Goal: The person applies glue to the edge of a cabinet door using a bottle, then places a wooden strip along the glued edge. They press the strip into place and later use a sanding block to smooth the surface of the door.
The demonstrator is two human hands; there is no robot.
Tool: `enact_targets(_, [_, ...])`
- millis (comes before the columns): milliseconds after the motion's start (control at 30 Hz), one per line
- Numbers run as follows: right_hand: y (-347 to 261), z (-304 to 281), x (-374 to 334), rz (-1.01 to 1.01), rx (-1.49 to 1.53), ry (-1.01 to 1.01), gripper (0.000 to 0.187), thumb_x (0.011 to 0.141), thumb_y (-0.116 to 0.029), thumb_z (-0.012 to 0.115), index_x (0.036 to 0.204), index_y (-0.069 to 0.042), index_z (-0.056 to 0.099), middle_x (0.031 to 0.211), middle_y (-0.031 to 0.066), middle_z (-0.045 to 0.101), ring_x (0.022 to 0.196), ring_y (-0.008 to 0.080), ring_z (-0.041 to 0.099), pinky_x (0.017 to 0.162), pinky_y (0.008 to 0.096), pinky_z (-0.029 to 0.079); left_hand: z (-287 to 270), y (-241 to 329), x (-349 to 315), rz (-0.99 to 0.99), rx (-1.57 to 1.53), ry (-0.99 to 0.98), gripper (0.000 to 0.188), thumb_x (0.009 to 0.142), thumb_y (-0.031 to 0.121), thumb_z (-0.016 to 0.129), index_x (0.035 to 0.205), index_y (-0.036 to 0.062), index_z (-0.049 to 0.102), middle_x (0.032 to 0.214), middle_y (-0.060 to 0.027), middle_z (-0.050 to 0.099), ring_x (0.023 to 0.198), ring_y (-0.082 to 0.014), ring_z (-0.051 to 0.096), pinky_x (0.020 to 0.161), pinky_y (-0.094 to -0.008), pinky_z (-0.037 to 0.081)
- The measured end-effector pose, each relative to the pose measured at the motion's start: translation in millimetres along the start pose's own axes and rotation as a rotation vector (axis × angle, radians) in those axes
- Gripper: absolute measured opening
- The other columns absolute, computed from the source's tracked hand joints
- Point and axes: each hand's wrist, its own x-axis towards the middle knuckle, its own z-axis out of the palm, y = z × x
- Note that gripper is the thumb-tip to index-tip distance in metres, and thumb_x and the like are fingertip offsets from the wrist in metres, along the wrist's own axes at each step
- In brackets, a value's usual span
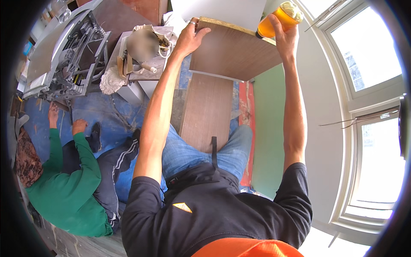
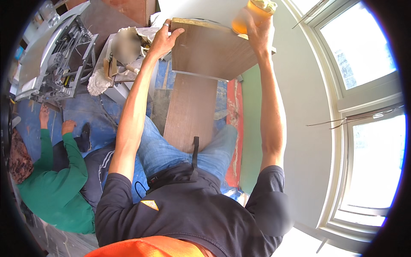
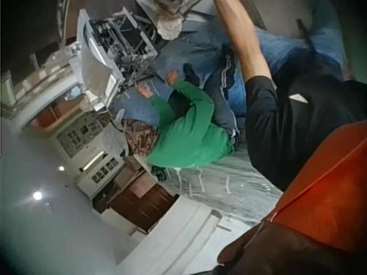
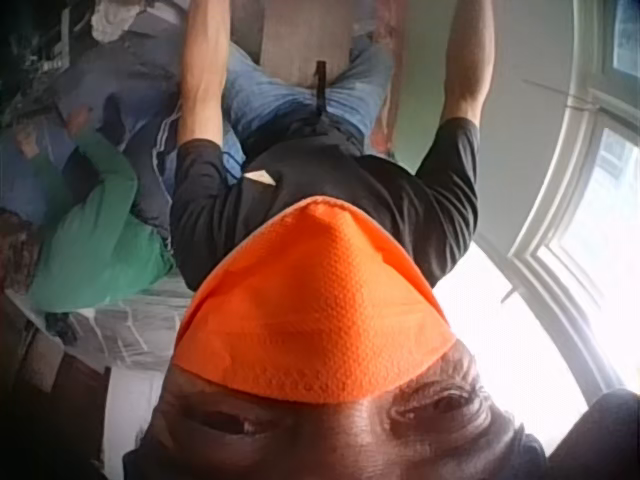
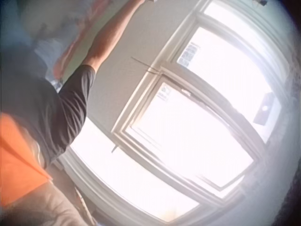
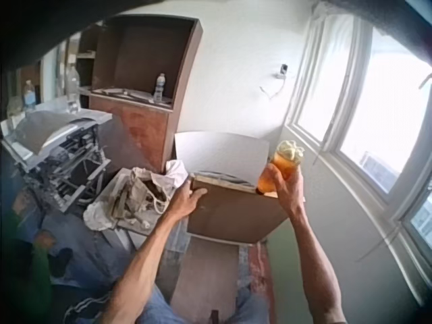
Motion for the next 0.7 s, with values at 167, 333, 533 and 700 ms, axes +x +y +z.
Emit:
enact_targets(167, [-16, 52, 5, 0.184, 0.338, -0.005, 0.039, 0.097, -0.019, 0.075, 0.126, -0.001, 0.055, 0.100, 0.0073, 0.070, 0.092, 0.0142, 0.067, 0.082, 0.0319, 0.055, -5, 8, -3, -0.016, 0.018, -0.019, 0.045, 0.097, 0.035, 0.070, 0.124, 0.0018, 0.056, 0.111, -0.0227, 0.073, 0.107, -0.0373, 0.071, 0.090, -0.0409, 0.054])
enact_targets(333, [-22, 71, 11, 0.124, 0.344, -0.022, 0.039, 0.097, -0.020, 0.074, 0.126, -0.001, 0.055, 0.099, 0.0080, 0.070, 0.090, 0.0150, 0.067, 0.080, 0.0325, 0.056, -6, 7, -5, -0.026, 0.012, -0.029, 0.046, 0.098, 0.035, 0.069, 0.125, 0.0010, 0.055, 0.113, -0.0241, 0.072, 0.108, -0.0385, 0.070, 0.091, -0.0414, 0.052])
enact_targets(533, [0, 19, 8, 0.028, 0.068, -0.040, 0.043, 0.098, -0.036, 0.073, 0.122, -0.002, 0.062, 0.107, 0.0104, 0.072, 0.099, 0.0206, 0.071, 0.090, 0.0368, 0.059, -2, 0, -4, 0.003, -0.039, -0.016, 0.047, 0.097, 0.035, 0.069, 0.126, 0.0005, 0.055, 0.112, -0.0243, 0.071, 0.109, -0.0401, 0.068, 0.092, -0.0424, 0.052])
enact_targets(700, [-4, 33, 10, 0.035, 0.076, -0.020, 0.042, 0.098, -0.035, 0.073, 0.122, -0.003, 0.062, 0.106, 0.0084, 0.072, 0.099, 0.0191, 0.071, 0.091, 0.0361, 0.058, 0, -2, -3, -0.015, 0.008, -0.032, 0.049, 0.101, 0.037, 0.067, 0.129, -0.0003, 0.053, 0.114, -0.0197, 0.073, 0.111, -0.0299, 0.069, 0.095, -0.0386, 0.051])
